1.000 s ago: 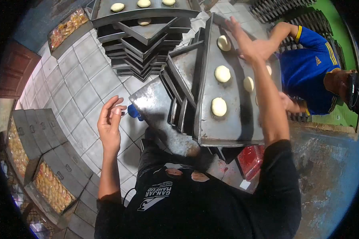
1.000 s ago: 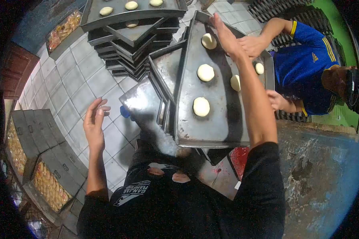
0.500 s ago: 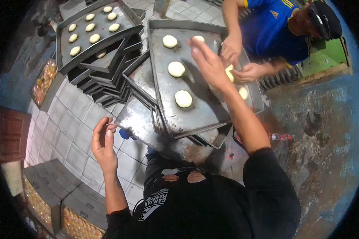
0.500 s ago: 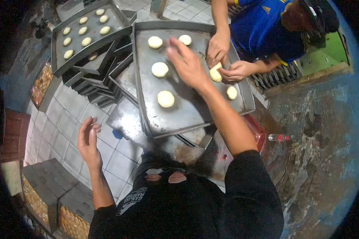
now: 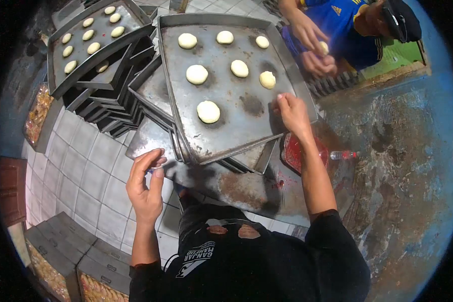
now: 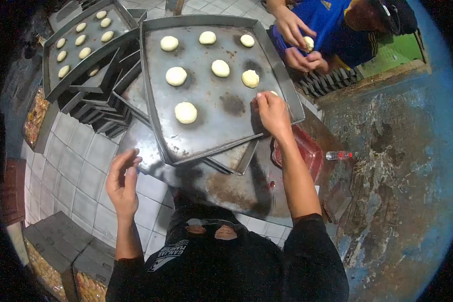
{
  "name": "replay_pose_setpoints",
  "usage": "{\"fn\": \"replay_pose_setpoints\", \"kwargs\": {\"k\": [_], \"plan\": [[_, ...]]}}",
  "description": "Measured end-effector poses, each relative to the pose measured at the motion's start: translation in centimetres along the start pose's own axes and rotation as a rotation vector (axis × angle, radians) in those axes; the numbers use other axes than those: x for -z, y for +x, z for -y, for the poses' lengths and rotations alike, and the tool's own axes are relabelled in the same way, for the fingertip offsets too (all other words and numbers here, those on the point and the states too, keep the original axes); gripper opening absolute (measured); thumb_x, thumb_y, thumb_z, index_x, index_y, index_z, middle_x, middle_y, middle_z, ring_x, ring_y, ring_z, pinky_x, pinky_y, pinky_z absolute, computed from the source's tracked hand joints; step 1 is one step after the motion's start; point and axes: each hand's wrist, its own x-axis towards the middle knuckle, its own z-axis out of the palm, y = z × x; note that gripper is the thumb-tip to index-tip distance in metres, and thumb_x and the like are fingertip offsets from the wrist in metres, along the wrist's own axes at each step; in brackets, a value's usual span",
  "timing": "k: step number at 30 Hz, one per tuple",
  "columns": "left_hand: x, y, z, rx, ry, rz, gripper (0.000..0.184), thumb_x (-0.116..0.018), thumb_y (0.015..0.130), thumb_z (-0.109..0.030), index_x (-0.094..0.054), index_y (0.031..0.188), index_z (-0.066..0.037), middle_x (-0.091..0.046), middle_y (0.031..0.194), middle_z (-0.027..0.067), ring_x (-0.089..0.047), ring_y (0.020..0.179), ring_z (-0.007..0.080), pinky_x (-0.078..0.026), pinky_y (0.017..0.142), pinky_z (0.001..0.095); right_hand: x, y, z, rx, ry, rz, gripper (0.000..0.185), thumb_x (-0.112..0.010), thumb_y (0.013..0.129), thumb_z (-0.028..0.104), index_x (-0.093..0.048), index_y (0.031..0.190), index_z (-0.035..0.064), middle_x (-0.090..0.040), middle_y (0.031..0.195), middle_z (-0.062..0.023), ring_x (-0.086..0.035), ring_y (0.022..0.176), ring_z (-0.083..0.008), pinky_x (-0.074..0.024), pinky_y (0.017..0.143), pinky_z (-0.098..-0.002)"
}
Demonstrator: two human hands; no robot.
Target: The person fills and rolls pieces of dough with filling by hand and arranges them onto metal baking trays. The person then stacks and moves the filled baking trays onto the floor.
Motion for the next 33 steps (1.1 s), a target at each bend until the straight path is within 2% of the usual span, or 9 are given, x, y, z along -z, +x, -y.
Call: {"fn": "replay_pose_setpoints", "kwargs": {"k": [4, 7, 11, 13, 16, 19, 22, 26, 33], "plan": [[-2.2, 0.0, -0.8, -0.05, 0.015, 0.06, 0.027, -0.061, 0.093, 0.0, -0.066, 0.119, 0.004, -0.069, 0.111, 0.0159, -0.068, 0.1, 0.0206, -0.052, 0.09, 0.0322, -1.2, 6.1, -1.5, 0.155, -0.498, -0.321, 0.044, -0.059, 0.097, 0.037, -0.068, 0.093, -0.0062, -0.067, 0.085, -0.0299, -0.065, 0.083, -0.0492, -0.0527, 0.081, -0.0486], [-4.9, -0.9, -2.4, -0.019, -0.04, 0.111, 0.025, -0.062, 0.095, -0.002, -0.066, 0.118, 0.005, -0.07, 0.107, 0.0158, -0.069, 0.099, 0.021, -0.052, 0.089, 0.0316, -2.3, 8.8, -2.6, 0.061, -0.507, -0.2, 0.042, -0.068, 0.091, 0.035, -0.068, 0.095, -0.0073, -0.07, 0.079, -0.023, -0.07, 0.078, -0.0379, -0.0541, 0.076, -0.0421], [-10.0, -3.1, -3.6, 0.041, -0.18, 0.14, 0.034, -0.059, 0.1, -0.007, -0.056, 0.131, 0.006, -0.068, 0.115, 0.0168, -0.067, 0.109, 0.0226, -0.052, 0.093, 0.0319, 0.2, -0.6, 5.3, 0.15, 0.164, -0.168, 0.04, -0.079, 0.082, 0.017, -0.065, 0.112, -0.0039, -0.07, 0.094, -0.0076, -0.064, 0.082, -0.0117, -0.0522, 0.074, -0.0264], [-15.9, -4.6, -5.5, 0.101, -0.388, -0.061, 0.044, -0.051, 0.107, -0.022, -0.044, 0.141, 0.006, -0.059, 0.131, 0.017, -0.062, 0.115, 0.0232, -0.054, 0.091, 0.0329, 0.8, -10.0, 8.0, 0.281, 0.204, -0.143, 0.036, -0.075, 0.086, 0.016, -0.063, 0.114, -0.0034, -0.07, 0.096, -0.0098, -0.063, 0.081, -0.0115, -0.0532, 0.074, -0.0283], [-19.7, -7.6, -4.7, 0.405, -0.793, 0.218, 0.042, -0.045, 0.11, -0.025, -0.046, 0.139, 0.005, -0.061, 0.122, 0.0135, -0.062, 0.107, 0.0172, -0.053, 0.09, 0.0306, 1.6, -20.1, 5.4, 0.415, 0.114, -0.06, 0.029, -0.075, 0.085, 0.014, -0.069, 0.108, -0.0016, -0.067, 0.097, -0.0125, -0.067, 0.079, -0.0214, -0.0529, 0.072, -0.0316], [-25.2, -12.7, -3.4, 0.399, -0.699, 0.232, 0.028, -0.044, 0.11, -0.027, -0.057, 0.111, -0.003, -0.062, 0.096, 0.0042, -0.059, 0.086, 0.0093, -0.049, 0.074, 0.0256, 4.4, -26.8, 0.9, 0.509, 0.045, -0.334, 0.033, -0.078, 0.084, 0.015, -0.069, 0.111, -0.0014, -0.066, 0.096, -0.0137, -0.067, 0.082, -0.0227, -0.0529, 0.075, -0.0329], [-29.5, -18.7, -1.4, 0.259, -0.388, 0.311, 0.031, -0.046, 0.11, -0.027, -0.053, 0.086, -0.008, -0.051, 0.08, -0.0032, -0.044, 0.073, 0.0035, -0.038, 0.061, 0.0242, 5.3, -33.3, -6.2, 0.154, 0.197, -0.189, 0.03, -0.078, 0.086, 0.012, -0.068, 0.111, -0.0015, -0.068, 0.1, -0.0126, -0.067, 0.091, -0.02, -0.0536, 0.079, -0.0316], [-34.6, -26.7, -3.2, 0.502, -0.479, 0.434, 0.029, -0.051, 0.108, -0.03, -0.056, 0.089, -0.008, -0.053, 0.079, -0.0031, -0.047, 0.072, 0.0044, -0.04, 0.059, 0.025, 6.9, -40.8, -12.4, -0.113, 1.071, -0.241, 0.033, -0.068, 0.095, 0.003, -0.056, 0.124, -0.0042, -0.068, 0.109, -0.0102, -0.063, 0.1, -0.0121, -0.0506, 0.09, -0.0265], [-34.1, -35.8, 4.3, 0.525, -0.151, 0.574, 0.037, -0.055, 0.105, -0.027, -0.055, 0.13, 0.0, -0.063, 0.104, 0.0066, -0.059, 0.093, 0.0121, -0.05, 0.079, 0.0295, 7.4, -49.1, -21.1, -0.116, 0.768, -0.325, 0.025, -0.064, 0.097, 0.007, -0.06, 0.12, -0.0003, -0.07, 0.106, -0.0128, -0.068, 0.096, -0.0182, -0.0545, 0.082, -0.029]]}}
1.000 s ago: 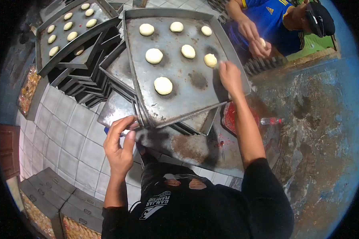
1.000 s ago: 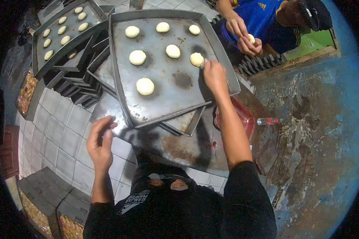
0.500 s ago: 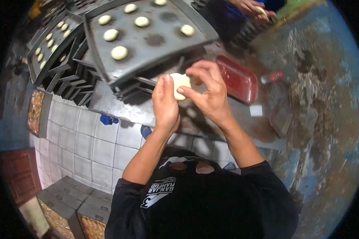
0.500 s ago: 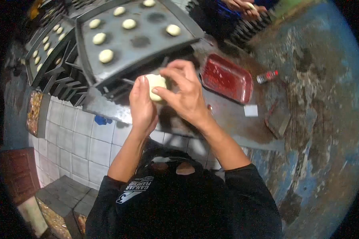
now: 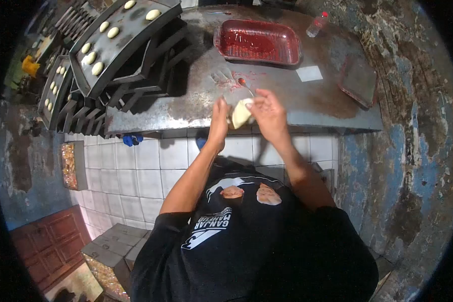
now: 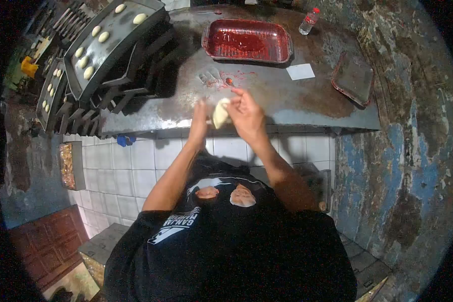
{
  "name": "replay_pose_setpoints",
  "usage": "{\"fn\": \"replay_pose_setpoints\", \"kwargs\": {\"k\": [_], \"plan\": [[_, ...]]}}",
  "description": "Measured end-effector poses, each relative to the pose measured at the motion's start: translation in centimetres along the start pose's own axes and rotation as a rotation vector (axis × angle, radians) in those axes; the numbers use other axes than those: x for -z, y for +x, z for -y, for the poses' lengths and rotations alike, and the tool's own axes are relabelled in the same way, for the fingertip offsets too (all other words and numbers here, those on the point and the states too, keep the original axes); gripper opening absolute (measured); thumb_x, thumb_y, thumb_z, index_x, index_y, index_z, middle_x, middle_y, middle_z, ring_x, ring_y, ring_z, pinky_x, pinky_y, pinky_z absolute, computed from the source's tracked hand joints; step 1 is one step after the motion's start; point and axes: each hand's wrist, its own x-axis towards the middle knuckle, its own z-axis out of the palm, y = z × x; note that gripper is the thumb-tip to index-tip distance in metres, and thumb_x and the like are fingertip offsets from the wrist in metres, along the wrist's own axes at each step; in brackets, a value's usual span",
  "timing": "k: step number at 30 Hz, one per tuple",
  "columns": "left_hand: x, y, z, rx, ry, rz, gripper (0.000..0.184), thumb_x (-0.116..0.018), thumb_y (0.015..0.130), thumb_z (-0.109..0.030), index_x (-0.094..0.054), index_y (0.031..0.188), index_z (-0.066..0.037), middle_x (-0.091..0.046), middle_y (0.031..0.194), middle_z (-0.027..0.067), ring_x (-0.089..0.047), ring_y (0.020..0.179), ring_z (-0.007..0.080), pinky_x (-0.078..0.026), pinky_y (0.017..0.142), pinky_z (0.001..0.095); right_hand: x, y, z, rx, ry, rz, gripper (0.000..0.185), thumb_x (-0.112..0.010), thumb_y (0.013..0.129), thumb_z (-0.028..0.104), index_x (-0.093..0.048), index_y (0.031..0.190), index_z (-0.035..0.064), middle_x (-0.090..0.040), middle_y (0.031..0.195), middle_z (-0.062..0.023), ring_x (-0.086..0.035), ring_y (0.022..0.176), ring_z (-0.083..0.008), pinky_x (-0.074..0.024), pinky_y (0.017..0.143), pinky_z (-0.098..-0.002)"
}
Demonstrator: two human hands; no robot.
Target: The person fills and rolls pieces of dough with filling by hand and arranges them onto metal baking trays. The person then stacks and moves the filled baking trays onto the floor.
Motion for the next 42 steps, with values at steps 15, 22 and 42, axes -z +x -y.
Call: {"fn": "replay_pose_setpoints", "kwargs": {"k": [15, 22, 42], "plan": [[1.1, 7.1, 2.9, 0.324, -0.181, 0.211, 0.06, -0.072, 0.077, 0.012, -0.056, 0.134, -0.005, -0.068, 0.121, 0.003, -0.064, 0.112, 0.0148, -0.049, 0.099, 0.0285, 5.8, 11.7, -19.9, 0.177, -1.372, -0.024, 0.018, -0.063, 0.091, 0.014, -0.065, 0.103, 0.0013, -0.066, 0.1, -0.02, -0.066, 0.092, -0.0379, -0.0521, 0.079, -0.0475], [5.5, 17.0, -1.0, 0.15, -0.043, 0.169, 0.045, -0.073, 0.084, 0.006, -0.059, 0.125, -0.005, -0.067, 0.117, 0.0055, -0.064, 0.11, 0.0145, -0.05, 0.099, 0.0286, 3.8, 21.2, -13.6, 0.148, -0.897, 0.056, 0.019, -0.061, 0.09, 0.012, -0.065, 0.104, 0.0005, -0.064, 0.086, -0.0243, -0.065, 0.08, -0.0423, -0.0534, 0.074, -0.0516], [6.3, 32.5, -0.9, -0.073, 0.353, -0.041, 0.05, -0.078, 0.085, -0.001, -0.052, 0.128, -0.005, -0.069, 0.113, 0.0097, -0.066, 0.105, 0.0158, -0.053, 0.094, 0.0308, 4.6, 35.7, -8.8, -0.634, -0.042, 0.192, 0.024, -0.062, 0.1, 0.024, -0.075, 0.11, 0.0069, -0.058, 0.073, 0.0041, -0.047, 0.06, -0.0072, -0.037, 0.053, -0.0243]]}}
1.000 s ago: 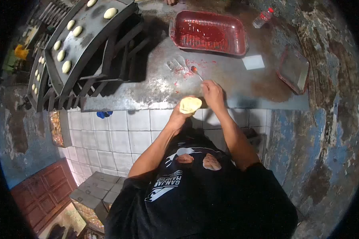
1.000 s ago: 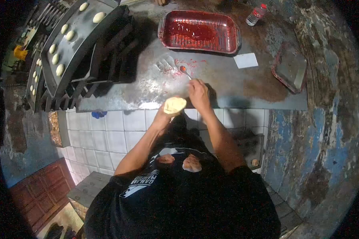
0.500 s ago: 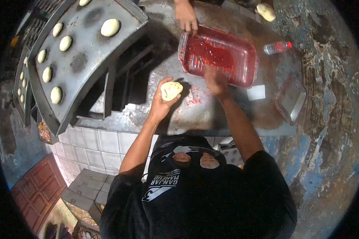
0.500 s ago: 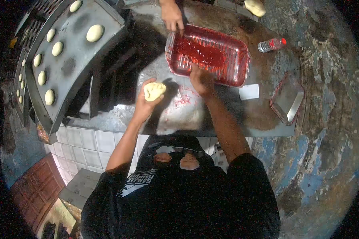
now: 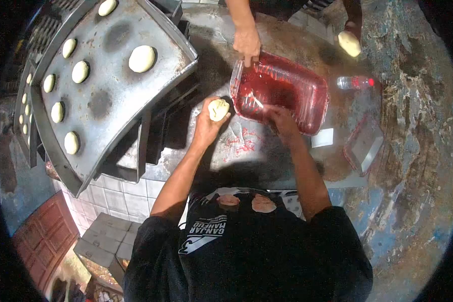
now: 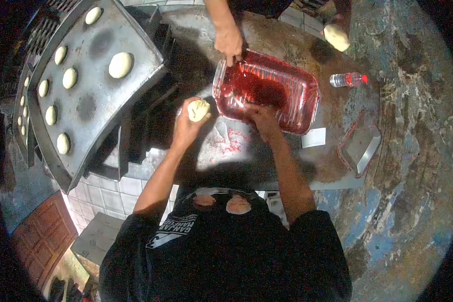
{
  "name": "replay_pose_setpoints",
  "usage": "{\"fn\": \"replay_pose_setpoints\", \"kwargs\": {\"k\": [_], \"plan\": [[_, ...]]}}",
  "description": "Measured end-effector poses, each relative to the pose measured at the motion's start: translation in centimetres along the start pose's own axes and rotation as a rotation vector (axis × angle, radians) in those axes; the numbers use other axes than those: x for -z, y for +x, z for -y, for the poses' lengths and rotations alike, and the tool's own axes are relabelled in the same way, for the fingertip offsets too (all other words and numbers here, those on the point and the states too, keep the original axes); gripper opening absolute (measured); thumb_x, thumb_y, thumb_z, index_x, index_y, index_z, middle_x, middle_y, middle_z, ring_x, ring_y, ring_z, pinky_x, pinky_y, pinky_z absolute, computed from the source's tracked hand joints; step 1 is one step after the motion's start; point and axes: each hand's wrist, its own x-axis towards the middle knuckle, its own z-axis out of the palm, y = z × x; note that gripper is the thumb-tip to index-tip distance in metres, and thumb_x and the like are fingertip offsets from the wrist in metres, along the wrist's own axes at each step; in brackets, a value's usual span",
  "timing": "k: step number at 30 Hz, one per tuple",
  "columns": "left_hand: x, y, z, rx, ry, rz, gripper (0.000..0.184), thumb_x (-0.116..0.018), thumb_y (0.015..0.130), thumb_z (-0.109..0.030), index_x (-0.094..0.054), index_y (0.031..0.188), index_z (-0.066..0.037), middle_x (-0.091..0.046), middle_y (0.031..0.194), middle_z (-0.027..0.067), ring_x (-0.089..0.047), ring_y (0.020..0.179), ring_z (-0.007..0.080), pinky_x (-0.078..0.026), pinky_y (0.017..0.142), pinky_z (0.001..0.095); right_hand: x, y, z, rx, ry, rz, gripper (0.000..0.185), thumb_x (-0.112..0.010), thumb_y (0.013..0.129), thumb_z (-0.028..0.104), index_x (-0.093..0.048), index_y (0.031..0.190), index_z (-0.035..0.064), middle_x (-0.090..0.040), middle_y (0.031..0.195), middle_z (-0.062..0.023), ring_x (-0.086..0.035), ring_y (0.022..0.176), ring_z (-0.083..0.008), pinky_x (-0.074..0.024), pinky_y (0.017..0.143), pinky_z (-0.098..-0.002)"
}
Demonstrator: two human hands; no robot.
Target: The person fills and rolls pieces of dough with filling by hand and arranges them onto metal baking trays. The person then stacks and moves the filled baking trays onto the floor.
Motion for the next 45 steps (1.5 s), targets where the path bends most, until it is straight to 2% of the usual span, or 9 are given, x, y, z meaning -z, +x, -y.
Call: {"fn": "replay_pose_setpoints", "kwargs": {"k": [6, 12, 18, 22, 29, 37, 39, 42, 45], "plan": [[-5.4, 0.8, -2.3, -0.141, 0.129, -0.051, 0.061, -0.078, 0.086, -0.014, -0.039, 0.133, -0.005, -0.068, 0.104, 0.0218, -0.071, 0.095, 0.0384, -0.056, 0.08, 0.0447, -4.0, -5.3, -2.3, 0.757, -0.704, -0.167, 0.033, -0.062, 0.1, 0.027, -0.068, 0.125, 0.0066, -0.068, 0.085, -0.0065, -0.065, 0.067, -0.0184, -0.0491, 0.055, -0.0331], [-4.9, -2.3, -0.7, -0.024, 0.496, 0.019, 0.042, -0.07, 0.091, -0.018, -0.051, 0.127, -0.006, -0.067, 0.11, 0.0267, -0.067, 0.089, 0.0486, -0.053, 0.077, 0.0492, -4.1, -12.3, -5.7, 0.628, -1.337, -0.278, 0.03, -0.057, 0.096, 0.013, -0.062, 0.125, 0.0093, -0.065, 0.098, -0.0169, -0.066, 0.079, -0.0389, -0.0545, 0.065, -0.046], [-6.1, -9.0, 0.0, 0.211, -0.418, 0.234, 0.063, -0.06, 0.075, 0.014, -0.047, 0.132, -0.009, -0.062, 0.113, 0.0021, -0.061, 0.106, 0.0157, -0.051, 0.094, 0.0302, 0.3, -12.5, -12.8, 0.895, -1.068, -0.411, 0.044, -0.073, 0.087, 0.016, -0.06, 0.128, 0.0054, -0.068, 0.1, -0.0185, -0.069, 0.088, -0.0345, -0.056, 0.085, -0.035], [-9.5, -15.0, -1.5, -0.016, -0.348, 0.388, 0.077, -0.071, 0.072, 0.012, -0.042, 0.141, -0.008, -0.056, 0.126, 0.0055, -0.052, 0.123, 0.0161, -0.046, 0.102, 0.03, -1.1, -13.6, -8.6, 0.343, 0.082, -0.188, 0.047, -0.068, 0.091, 0.007, -0.051, 0.134, 0.0017, -0.07, 0.105, -0.0198, -0.071, 0.092, -0.0319, -0.0551, 0.082, -0.0341], [-13.3, -21.0, -2.6, -0.189, -0.195, 0.236, 0.056, -0.08, 0.083, -0.006, -0.048, 0.129, -0.008, -0.06, 0.109, 0.0011, -0.058, 0.096, 0.0123, -0.05, 0.084, 0.03, -1.2, -25.9, -7.5, 1.076, -0.779, -0.261, 0.04, -0.05, 0.097, 0.003, -0.048, 0.136, 0.0029, -0.068, 0.113, -0.0195, -0.064, 0.11, -0.0371, -0.0487, 0.098, -0.0444], [-15.1, -29.4, -7.3, 0.038, -0.427, 0.225, 0.029, -0.06, 0.102, -0.026, -0.066, 0.116, -0.002, -0.068, 0.113, 0.0074, -0.061, 0.105, 0.0169, -0.049, 0.092, 0.0309, -1.1, -32.0, -11.7, 0.735, -0.453, -0.35, 0.046, -0.068, 0.089, 0.005, -0.052, 0.132, 0.003, -0.07, 0.115, -0.0136, -0.063, 0.111, -0.0283, -0.0461, 0.101, -0.0413], [-15.2, -30.6, -8.0, -0.384, 0.024, 0.086, 0.037, -0.056, 0.104, -0.029, -0.064, 0.126, 0.0, -0.063, 0.135, 0.0142, -0.057, 0.126, 0.0249, -0.044, 0.106, 0.0361, -1.0, -32.2, -12.7, 0.634, -0.245, -0.275, 0.05, -0.071, 0.088, 0.005, -0.048, 0.132, 0.0008, -0.07, 0.109, -0.0122, -0.062, 0.111, -0.0228, -0.0484, 0.098, -0.0387], [-14.1, -32.8, -9.9, -0.31, 0.074, 0.269, 0.048, -0.056, 0.104, -0.029, -0.051, 0.144, -0.002, -0.053, 0.149, 0.0162, -0.048, 0.138, 0.0258, -0.039, 0.112, 0.0363, -0.3, -32.2, -13.2, 0.53, 0.605, -0.031, 0.071, -0.074, 0.086, 0.0, -0.031, 0.143, -0.0018, -0.067, 0.098, -0.0088, -0.066, 0.093, -0.022, -0.0528, 0.09, -0.0333], [-12.9, -34.5, -11.4, -0.25, 0.164, 0.335, 0.062, -0.063, 0.1, -0.029, -0.04, 0.153, -0.005, -0.061, 0.14, 0.0158, -0.058, 0.126, 0.0228, -0.045, 0.106, 0.0343, 1.6, -33.2, -11.8, 0.54, 0.141, 0.132, 0.065, -0.072, 0.087, -0.001, -0.037, 0.141, -0.0024, -0.068, 0.097, -0.0086, -0.068, 0.086, -0.0209, -0.0552, 0.084, -0.0334]]}}
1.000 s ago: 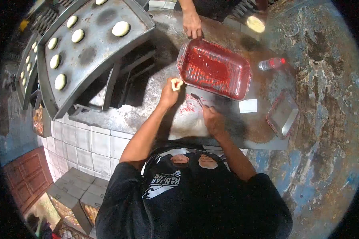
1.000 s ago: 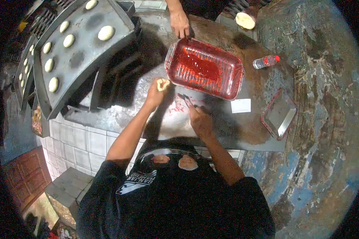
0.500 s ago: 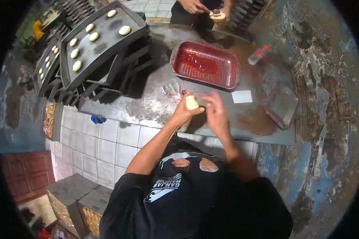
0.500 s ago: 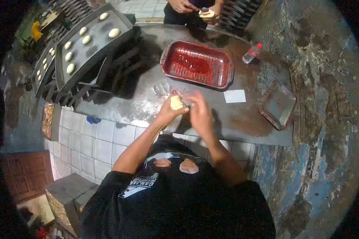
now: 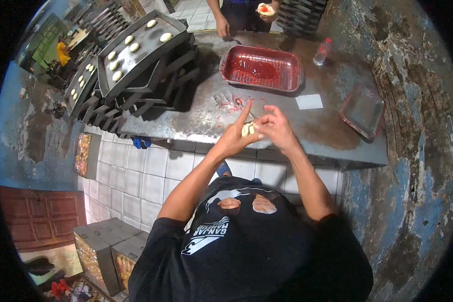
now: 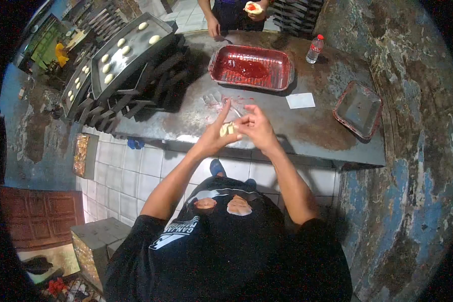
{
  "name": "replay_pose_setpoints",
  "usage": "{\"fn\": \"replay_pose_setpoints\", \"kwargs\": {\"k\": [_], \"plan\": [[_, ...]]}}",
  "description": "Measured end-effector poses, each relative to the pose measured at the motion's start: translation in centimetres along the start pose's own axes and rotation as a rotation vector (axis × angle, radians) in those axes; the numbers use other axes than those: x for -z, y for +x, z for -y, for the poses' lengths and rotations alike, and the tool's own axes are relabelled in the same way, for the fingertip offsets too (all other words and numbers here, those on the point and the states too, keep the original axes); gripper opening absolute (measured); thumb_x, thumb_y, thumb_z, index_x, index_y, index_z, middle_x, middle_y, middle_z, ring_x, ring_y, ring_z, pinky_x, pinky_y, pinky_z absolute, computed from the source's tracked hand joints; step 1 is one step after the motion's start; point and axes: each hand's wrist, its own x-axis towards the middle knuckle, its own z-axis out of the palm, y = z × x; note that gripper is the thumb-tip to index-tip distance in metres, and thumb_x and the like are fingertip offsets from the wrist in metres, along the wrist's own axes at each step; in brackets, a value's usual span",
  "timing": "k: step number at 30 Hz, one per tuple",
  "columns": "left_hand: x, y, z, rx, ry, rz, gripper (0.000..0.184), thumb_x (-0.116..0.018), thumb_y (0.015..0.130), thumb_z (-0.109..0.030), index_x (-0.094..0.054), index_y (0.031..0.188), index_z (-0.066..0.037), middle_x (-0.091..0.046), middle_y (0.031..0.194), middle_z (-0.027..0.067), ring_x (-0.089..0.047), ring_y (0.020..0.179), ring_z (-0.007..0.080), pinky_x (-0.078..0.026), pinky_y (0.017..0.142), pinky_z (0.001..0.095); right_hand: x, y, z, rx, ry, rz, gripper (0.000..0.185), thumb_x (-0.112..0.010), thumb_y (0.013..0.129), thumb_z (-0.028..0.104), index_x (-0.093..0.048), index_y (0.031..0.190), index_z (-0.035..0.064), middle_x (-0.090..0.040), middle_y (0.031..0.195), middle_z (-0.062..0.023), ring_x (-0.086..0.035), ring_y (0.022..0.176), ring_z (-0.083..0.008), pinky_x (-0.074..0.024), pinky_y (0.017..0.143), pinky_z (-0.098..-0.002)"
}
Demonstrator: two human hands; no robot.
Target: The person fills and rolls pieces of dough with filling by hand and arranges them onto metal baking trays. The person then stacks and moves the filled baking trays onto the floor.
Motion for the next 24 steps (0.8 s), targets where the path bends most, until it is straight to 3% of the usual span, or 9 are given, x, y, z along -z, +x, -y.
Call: {"fn": "replay_pose_setpoints", "kwargs": {"k": [4, 6, 8, 11, 16, 18, 20, 22, 24], "plan": [[2.0, -1.1, 1.6, -0.046, 0.198, 0.117, 0.048, -0.065, 0.092, -0.021, -0.061, 0.139, -0.01, -0.074, 0.109, 0.0174, -0.071, 0.103, 0.0265, -0.053, 0.089, 0.0385, -4.3, -1.7, 4.5, 0.43, -0.757, 0.216, 0.053, -0.068, 0.09, 0.001, -0.046, 0.138, -0.0039, -0.074, 0.1, -0.0102, -0.069, 0.089, -0.016, -0.0558, 0.084, -0.0305], [3.5, -2.5, 0.2, 0.183, 0.045, -0.07, 0.037, -0.063, 0.096, -0.027, -0.07, 0.127, -0.008, -0.074, 0.109, 0.0172, -0.07, 0.106, 0.0262, -0.052, 0.09, 0.0374, -5.5, -1.0, 4.5, 0.354, -0.486, 0.214, 0.057, -0.068, 0.091, 0.002, -0.044, 0.141, -0.0036, -0.073, 0.107, -0.0125, -0.069, 0.094, -0.0162, -0.0551, 0.087, -0.03], [4.8, -3.6, -0.4, 0.265, 0.03, -0.107, 0.049, -0.061, 0.099, -0.033, -0.059, 0.141, -0.008, -0.073, 0.109, 0.0139, -0.068, 0.102, 0.0207, -0.052, 0.088, 0.0347, -6.0, 1.3, 2.9, 0.475, -0.082, -0.021, 0.058, -0.069, 0.09, 0.003, -0.043, 0.142, -0.0035, -0.072, 0.107, -0.0123, -0.068, 0.098, -0.0163, -0.0543, 0.09, -0.0301], [5.7, -4.9, -0.5, 0.034, 0.024, -0.196, 0.072, -0.06, 0.103, -0.032, -0.026, 0.16, -0.006, -0.063, 0.121, 0.0068, -0.058, 0.101, 0.0106, -0.05, 0.088, 0.0296, -5.9, 3.4, 4.0, 0.24, -0.189, 0.292, 0.059, -0.071, 0.089, 0.004, -0.044, 0.141, -0.0034, -0.071, 0.105, -0.0112, -0.068, 0.098, -0.0156, -0.0538, 0.087, -0.0293], [9.4, -6.2, -0.2, 0.016, 0.103, -0.144, 0.051, -0.062, 0.102, -0.027, -0.051, 0.146, -0.005, -0.064, 0.108, 0.0015, -0.059, 0.093, 0.0097, -0.05, 0.08, 0.0288, -11.9, 4.1, 7.4, 0.419, -0.682, 0.54, 0.043, -0.07, 0.087, 0.002, -0.058, 0.128, -0.0039, -0.073, 0.095, -0.0106, -0.071, 0.089, -0.024, -0.0557, 0.085, -0.0352], [11.8, -5.9, 0.2, 0.305, -0.256, -0.189, 0.046, -0.06, 0.103, -0.029, -0.056, 0.143, -0.006, -0.065, 0.105, 0.0007, -0.058, 0.088, 0.0097, -0.048, 0.077, 0.0274, -13.6, 5.5, 5.6, 0.28, -0.418, 0.466, 0.043, -0.072, 0.086, 0.006, -0.06, 0.127, -0.0022, -0.072, 0.104, -0.0142, -0.07, 0.097, -0.0322, -0.0542, 0.091, -0.0398], [13.3, -5.5, 0.6, 0.209, -0.381, -0.308, 0.049, -0.053, 0.106, -0.036, -0.053, 0.146, -0.008, -0.066, 0.118, 0.0044, -0.06, 0.098, 0.0117, -0.049, 0.087, 0.0284, -15.0, 7.7, 3.4, 0.877, -0.686, 0.032, 0.054, -0.079, 0.081, 0.011, -0.059, 0.13, -0.0001, -0.066, 0.116, -0.0162, -0.066, 0.107, -0.0304, -0.0527, 0.095, -0.0386], [15.0, -4.2, 1.7, 0.106, -0.622, -0.385, 0.059, -0.042, 0.108, -0.047, -0.043, 0.153, -0.009, -0.052, 0.147, 0.011, -0.054, 0.127, 0.0188, -0.042, 0.106, 0.0313, -18.1, 8.0, 2.9, 0.848, -0.72, 0.18, 0.063, -0.086, 0.077, 0.027, -0.058, 0.126, -0.0007, -0.058, 0.13, -0.0176, -0.059, 0.117, -0.0329, -0.0478, 0.1, -0.0385], [17.2, -3.6, 0.0, 0.105, -0.786, -0.3, 0.077, -0.028, 0.104, -0.065, -0.015, 0.164, -0.019, -0.017, 0.169, 0.0103, -0.018, 0.154, 0.0255, -0.018, 0.123, 0.041, -20.7, 10.2, 1.6, 0.717, -0.597, 0.239, 0.059, -0.085, 0.08, 0.028, -0.057, 0.124, -0.0016, -0.058, 0.128, -0.0155, -0.059, 0.115, -0.0286, -0.0472, 0.099, -0.0369]]}}
